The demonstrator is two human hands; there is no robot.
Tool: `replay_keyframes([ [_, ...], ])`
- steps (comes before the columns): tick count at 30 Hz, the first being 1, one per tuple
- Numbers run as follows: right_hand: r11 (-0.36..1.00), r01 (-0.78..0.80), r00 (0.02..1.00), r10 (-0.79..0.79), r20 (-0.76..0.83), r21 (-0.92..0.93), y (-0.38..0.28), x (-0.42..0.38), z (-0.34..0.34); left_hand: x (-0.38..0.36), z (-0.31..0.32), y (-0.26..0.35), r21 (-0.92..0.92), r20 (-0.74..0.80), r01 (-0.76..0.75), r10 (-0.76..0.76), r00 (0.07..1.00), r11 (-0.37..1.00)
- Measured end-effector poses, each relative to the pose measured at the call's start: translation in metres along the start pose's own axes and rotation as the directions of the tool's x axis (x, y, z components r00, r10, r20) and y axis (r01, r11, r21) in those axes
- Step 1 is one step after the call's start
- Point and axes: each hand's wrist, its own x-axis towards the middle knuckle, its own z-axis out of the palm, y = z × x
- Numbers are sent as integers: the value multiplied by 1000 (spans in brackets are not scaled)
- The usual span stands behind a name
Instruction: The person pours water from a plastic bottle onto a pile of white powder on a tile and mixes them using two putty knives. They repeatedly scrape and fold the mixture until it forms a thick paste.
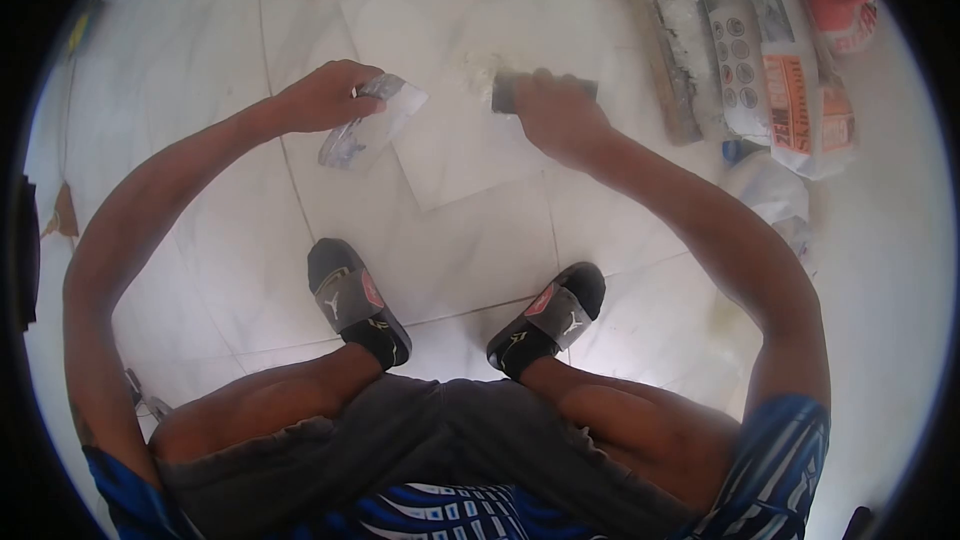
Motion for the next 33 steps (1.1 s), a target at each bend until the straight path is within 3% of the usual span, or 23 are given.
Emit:
replay_keyframes([
  [2, 996, 57, 992, -64, -111, -67, 2, 7, -8, 3, 1, 2, -3, 11, 49, -49, 999, 999],
  [3, 996, 54, 981, -40, -191, 68, 4, 14, -5, 5, 1, 1, 0, 16, 71, -71, 997, 997],
  [6, 996, 93, 985, -90, -147, 16, 4, 18, 1, 4, 2, -1, 29, -33, -55, 56, 998, 998],
  [9, 995, -63, 991, 53, 125, 80, 2, 19, -19, 1, -1, 1, 59, -19, -10, 11, 1000, 998],
  [12, 994, 106, 973, -97, -208, 34, 5, 22, -8, 2, -1, -1, 17, -6, 49, -49, 999, 999],
  [15, 994, 109, 986, -111, -126, -25, -5, 23, 0, 2, -1, 0, 66, -27, 4, -2, 1000, 998],
  [18, 981, -25, 998, 34, -44, 194, -5, 14, -3, -1, -3, 3, 55, -23, -21, 22, 1000, 998],
  [21, 996, 92, 988, -91, -122, 2, 3, 16, -4, 1, 0, -2, -2, -12, 44, -44, 999, 999],
  [24, 992, 120, 984, -123, -127, -33, -4, 22, 2, 5, 0, -3, 78, -6, 34, -33, 999, 996],
  [27, 995, 86, 996, -85, -21, 46, 4, 24, 6, 3, 2, -10, 70, -77, -116, 121, 990, 991],
  [28, 992, 80, 997, -81, 1, 94, 6, 25, 8, 2, 5, -12, 53, -43, -80, 83, 996, 995],
  [29, 998, 61, 992, -60, 108, -3, -2, 25, -25, 3, 2, -8, 43, -15, -38, 38, 999, 998],
  [30, 999, 49, 995, -48, 87, 1, -2, 26, -26, 3, -1, -4, 37, 13, 9, -10, 1000, 999],
  [33, 996, -45, 999, 43, 21, 75, 13, 33, -15, 16, 8, -31, 70, 4, -158, 158, 987, 985],
])
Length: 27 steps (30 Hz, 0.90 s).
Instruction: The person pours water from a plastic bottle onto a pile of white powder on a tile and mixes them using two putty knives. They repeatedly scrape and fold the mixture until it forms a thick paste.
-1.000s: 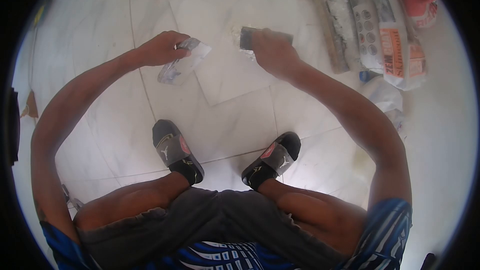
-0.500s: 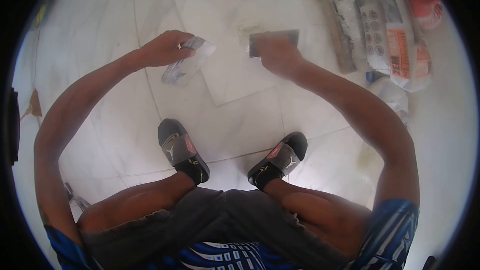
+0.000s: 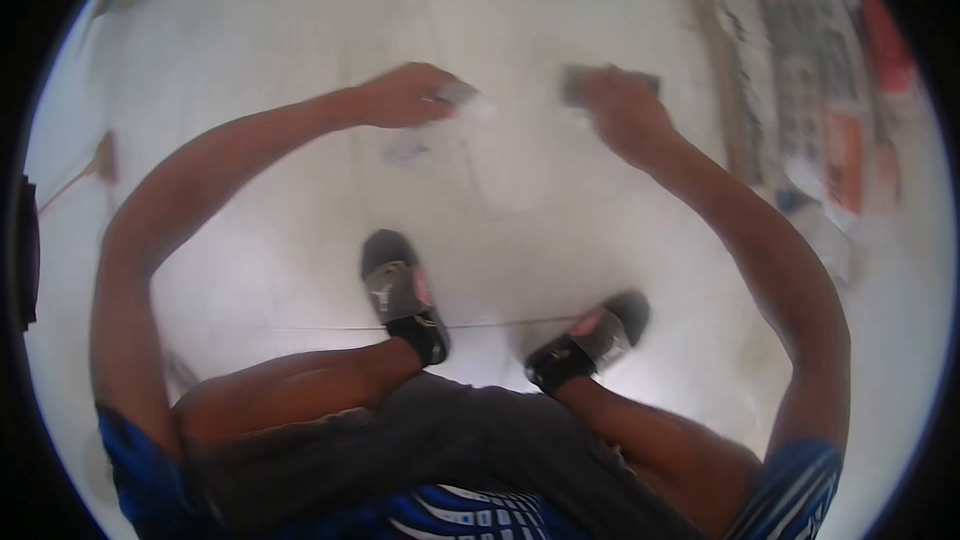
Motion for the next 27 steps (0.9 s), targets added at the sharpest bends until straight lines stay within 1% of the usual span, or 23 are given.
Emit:
replay_keyframes([
  [1, 996, -68, 998, 68, 9, 56, 2, 1, 13, 1, 0, 1, 90, -6, -52, 53, 999, 995],
  [2, 998, -19, 1000, 19, -1, 59, 13, -4, 31, 0, 6, -5, 171, -84, -109, 125, 989, 979],
  [3, 998, 26, 1000, -25, -17, 54, 17, -4, 47, 2, -2, 9, 190, 47, 55, -65, 997, 980],
  [4, 999, 22, 999, -21, -27, 43, 13, -5, 41, 8, 2, -1, 204, 35, 25, -33, 999, 979],
  [5, 1000, 14, 1000, -14, -19, 22, 12, -10, 26, 11, 11, -12, 201, 24, -16, 12, 1000, 980],
  [8, 999, 41, 997, -41, 67, 2, 9, -4, -10, 10, 9, -7, 111, 46, 105, -111, 993, 988],
  [9, 998, 59, 998, -59, 9, 4, 12, -2, 2, 10, 9, -7, 155, 61, 102, -113, 992, 983],
  [10, 997, 76, 996, -76, -46, 3, 15, -1, 28, 10, 12, -10, 196, 76, 96, -113, 991, 976],
  [11, 996, 88, 991, -88, -98, 1, 9, 1, 30, 11, 11, -8, 236, 94, 85, -109, 990, 968],
  [12, 998, 24, 997, -20, -77, 49, 3, -3, 35, 14, 13, -8, 213, 64, 57, -72, 995, 975],
  [14, 1000, 10, 1000, -11, -10, -26, 4, -9, 25, 11, 16, -15, 150, -1, -1, 1, 1000, 989],
  [15, 998, 16, 1000, -15, 22, -58, -2, -7, 14, 4, 10, -8, 168, 8, 37, -39, 999, 985],
  [16, 999, -33, 999, 33, 9, -33, -7, -9, 1, 1, 4, 0, 176, 24, 65, -70, 997, 982],
  [18, 998, 37, 997, -34, -62, 47, -2, -14, 16, 4, 1, 10, 155, 58, 83, -93, 994, 984],
  [19, 937, -193, 976, 154, 154, 291, -17, -12, 0, 4, 0, 10, 131, 79, 86, -97, 992, 988],
  [20, 995, -16, 998, 9, 68, 97, -4, -21, 39, 2, -2, 17, 64, 74, 120, -124, 989, 991],
  [21, 987, 150, 989, -150, -3, 64, 6, -19, 57, -1, -6, 27, 2, 70, 161, -161, 984, 987],
  [23, 962, 188, 976, -206, -71, -199, -2, -24, 35, -6, -7, 33, 1, -8, 171, -171, 985, 985],
  [25, 996, 68, 990, -60, 125, -59, -9, -24, -30, -7, -11, 31, -78, 45, 238, -235, 971, 968],
  [26, 997, -4, 999, 7, -38, 71, 6, -33, -22, -8, -12, 31, -41, 28, 202, -201, 979, 979],
  [27, 982, -98, 994, 106, -39, 159, 18, -38, -25, -8, -11, 29, -43, 27, 209, -208, 978, 977],
])
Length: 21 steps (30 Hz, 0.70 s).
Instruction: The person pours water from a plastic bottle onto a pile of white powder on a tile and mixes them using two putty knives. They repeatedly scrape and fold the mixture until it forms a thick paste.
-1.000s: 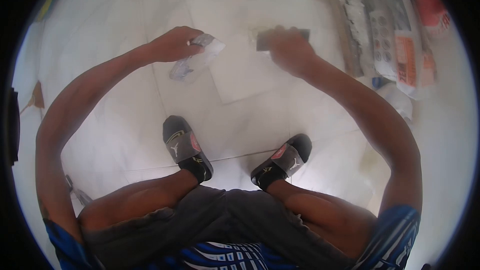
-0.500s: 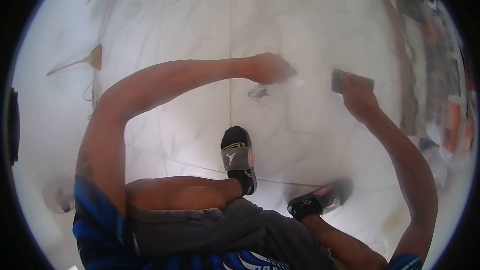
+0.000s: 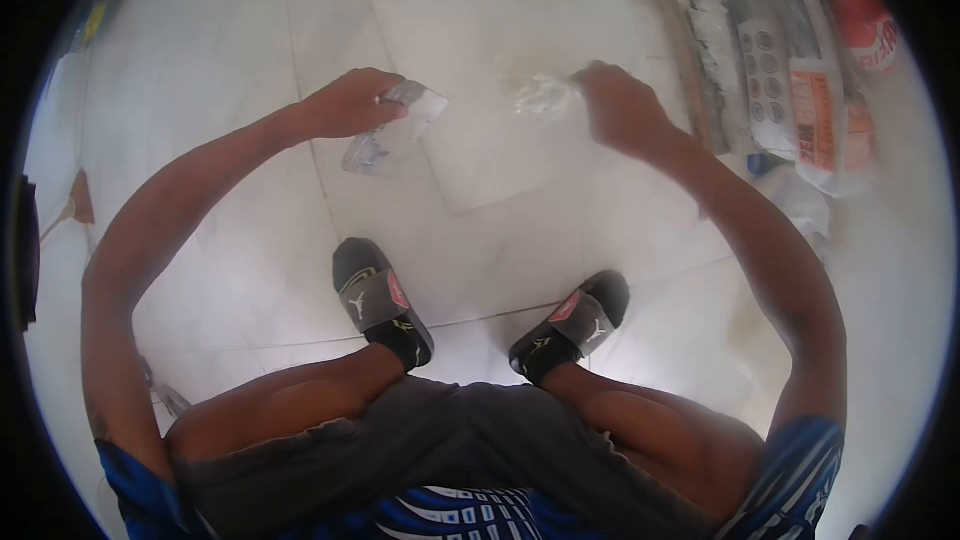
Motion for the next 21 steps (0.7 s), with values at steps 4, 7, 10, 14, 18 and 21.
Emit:
replay_keyframes([
  [4, 361, -701, 710, 429, 558, 615, 81, -23, 2, -2, 0, -3, -21, -15, 28, -29, 999, 999],
  [7, 62, -710, 648, 446, 617, 701, 120, -55, 45, -3, 2, -6, -57, -21, 27, -28, 999, 998],
  [10, 351, -496, 867, 240, 436, 794, 160, -69, 117, -3, 2, -8, -37, -18, 25, -25, 1000, 999],
  [14, -62, -548, 787, 300, 539, 834, 78, -23, 89, -2, 6, -7, -64, -14, 4, -5, 1000, 998],
  [18, 568, -553, 832, 335, 442, 610, 26, 29, 42, -4, 4, -6, -62, -23, -15, 14, 1000, 998],
  [21, 962, -208, 977, 197, 77, 178, -16, 30, 27, 0, 5, -8, -38, -20, -11, 10, 1000, 999],
])
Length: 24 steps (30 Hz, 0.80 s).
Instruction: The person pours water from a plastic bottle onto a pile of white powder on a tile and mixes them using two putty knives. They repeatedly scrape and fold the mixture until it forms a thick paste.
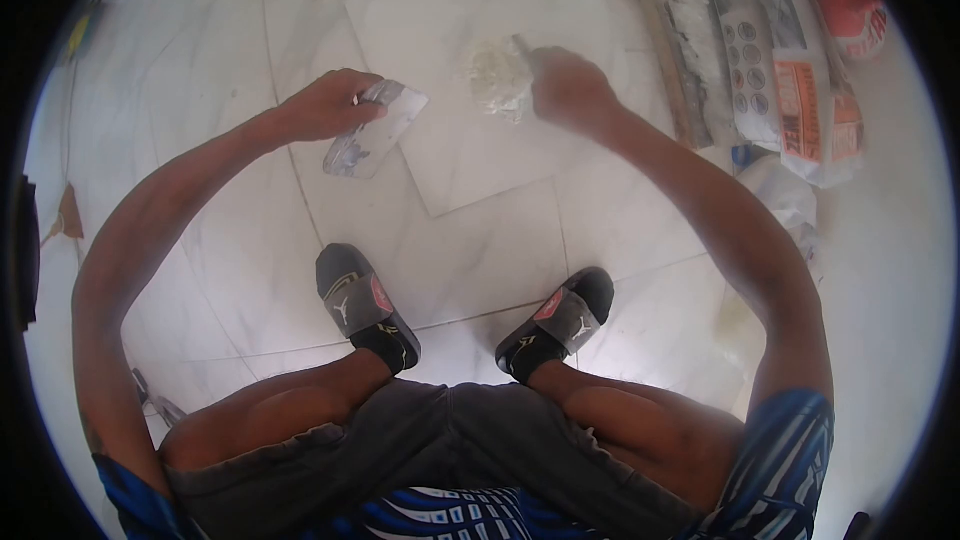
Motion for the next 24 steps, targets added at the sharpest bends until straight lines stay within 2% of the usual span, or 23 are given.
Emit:
replay_keyframes([
  [1, 962, 141, 979, -170, -110, -233, 2, -1, 9, 3, -1, 1, 10, 13, 9, -10, 1000, 1000],
  [2, 940, 182, 978, -203, -44, -288, -8, -8, 11, 3, -1, 3, 22, 25, 19, -19, 999, 1000],
  [3, 873, 216, 973, -231, 18, -436, -14, -14, 21, 3, -3, 4, 37, 35, 27, -28, 999, 999],
  [5, 905, 240, 950, -294, -108, -350, -7, -17, 50, 3, 1, 6, 60, -13, -39, 40, 999, 997],
  [6, 965, 147, 987, -158, -36, -218, -8, -22, 47, 2, 0, 2, 69, -39, -69, 72, 997, 995],
  [9, 866, 242, 953, -297, -62, -437, 8, -16, 38, -1, -4, 7, -8, 24, -35, 36, 999, 999],
  [11, 913, 167, 971, -218, -98, -373, 13, -10, 29, 7, 2, -12, 59, 5, -142, 142, 990, 988],
  [13, 899, 214, 933, -304, -193, -382, 12, -8, 27, 14, 8, -24, 146, -29, -242, 249, 968, 959],
  [15, 930, 160, 969, -212, -127, -331, 25, -6, 56, 6, -3, -1, 131, 57, -98, 91, 994, 986],
  [17, 908, 227, 948, -289, -135, -352, 20, -17, 58, 21, 14, -27, 189, -28, -161, 169, 985, 969],
  [20, 937, 104, 994, -88, 62, -335, -11, -16, 9, 11, 7, -14, 158, 6, -75, 75, 997, 985],
  [23, 898, 227, 945, -296, -137, -376, 4, -6, 19, 26, 20, -43, 201, 20, -140, 139, 990, 969],
  [24, 905, 192, 959, -255, -123, -379, 18, 1, 39, 23, 18, -39, 204, 37, -108, 102, 994, 973],
])
